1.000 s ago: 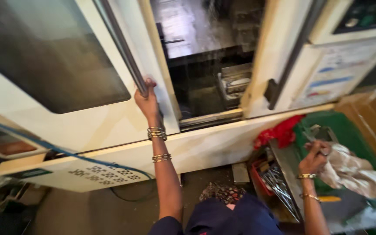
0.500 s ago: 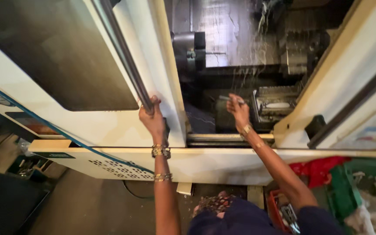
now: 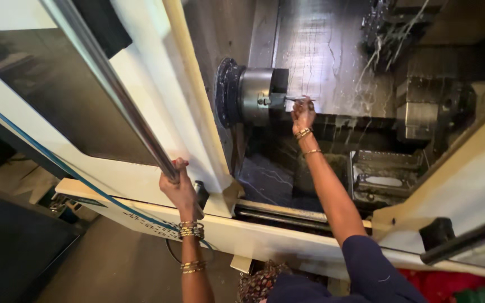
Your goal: The person opens a CNC machine door, retrieves small metal parts from a green tray, and inserts them into the machine's chuck. They use a red cloth to wipe the parts and a yellow-handled tool to adjust them before closing the machine door.
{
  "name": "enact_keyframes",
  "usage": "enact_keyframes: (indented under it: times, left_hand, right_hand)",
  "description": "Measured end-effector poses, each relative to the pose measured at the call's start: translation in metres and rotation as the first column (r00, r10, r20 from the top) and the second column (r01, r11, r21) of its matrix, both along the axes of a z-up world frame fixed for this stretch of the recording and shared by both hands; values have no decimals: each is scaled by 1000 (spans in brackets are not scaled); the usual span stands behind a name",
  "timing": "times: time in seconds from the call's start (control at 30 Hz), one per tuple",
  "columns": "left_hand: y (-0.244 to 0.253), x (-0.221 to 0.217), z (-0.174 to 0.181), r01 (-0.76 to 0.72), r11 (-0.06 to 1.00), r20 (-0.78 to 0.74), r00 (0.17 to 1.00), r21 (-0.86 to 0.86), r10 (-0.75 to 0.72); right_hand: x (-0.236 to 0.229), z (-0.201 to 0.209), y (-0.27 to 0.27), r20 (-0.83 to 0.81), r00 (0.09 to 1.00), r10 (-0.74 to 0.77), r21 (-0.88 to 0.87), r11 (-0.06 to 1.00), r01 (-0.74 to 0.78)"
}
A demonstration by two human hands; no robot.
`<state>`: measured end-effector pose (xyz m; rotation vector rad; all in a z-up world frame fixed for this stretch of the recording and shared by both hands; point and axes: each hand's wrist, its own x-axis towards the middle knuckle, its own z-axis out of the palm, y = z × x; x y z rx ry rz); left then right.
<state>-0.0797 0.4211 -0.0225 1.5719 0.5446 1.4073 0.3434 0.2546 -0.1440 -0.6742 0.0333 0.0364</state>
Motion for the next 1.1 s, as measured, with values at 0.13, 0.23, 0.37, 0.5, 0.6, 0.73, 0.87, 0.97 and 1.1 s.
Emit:
enact_keyframes:
  times: [0.13, 0.23, 0.37, 0.5, 0.6, 0.73, 0.87, 0.97, 1.1]
  left_hand:
    - [-1, 1, 1, -41, 999, -43, 998, 21, 42]
    - [-2, -2, -2, -59, 998, -61, 996, 26, 61]
    - [0, -1, -4, -80, 996, -54, 995, 40, 82]
    - [0, 0, -4, -62, 997, -30, 998, -43, 61]
    - [-1, 2, -3, -52, 998, 39, 998, 45, 50]
    - [-2, -2, -3, -82, 997, -49, 995, -7, 82]
    - [-2, 0, -4, -63, 996, -32, 998, -60, 61]
    - [-1, 0, -5, -76, 997, -40, 996, -28, 75]
    - [-1, -1, -5, -115, 992, -39, 992, 55, 117]
  right_hand:
    - [12, 1, -2, 96, 950, -297, 256, 930, 265]
    - [0, -9, -11, 44, 973, -225, 217, 953, 210]
    - [-18, -13, -10, 157, 988, -13, 85, 996, 0]
    - [-17, -2, -15, 192, 977, 90, 10, 996, -94]
    - [-2, 13, -26, 124, 974, 191, -26, 981, -190]
    - [3, 24, -23, 23, 917, 398, -165, 906, -389]
    - [-4, 12, -10, -49, 999, -23, -331, 944, 5]
    - [-6, -4, -9, 293, 870, -396, -295, 829, 476]
    - [-3, -15, -8, 436, 743, -508, -301, 696, 652]
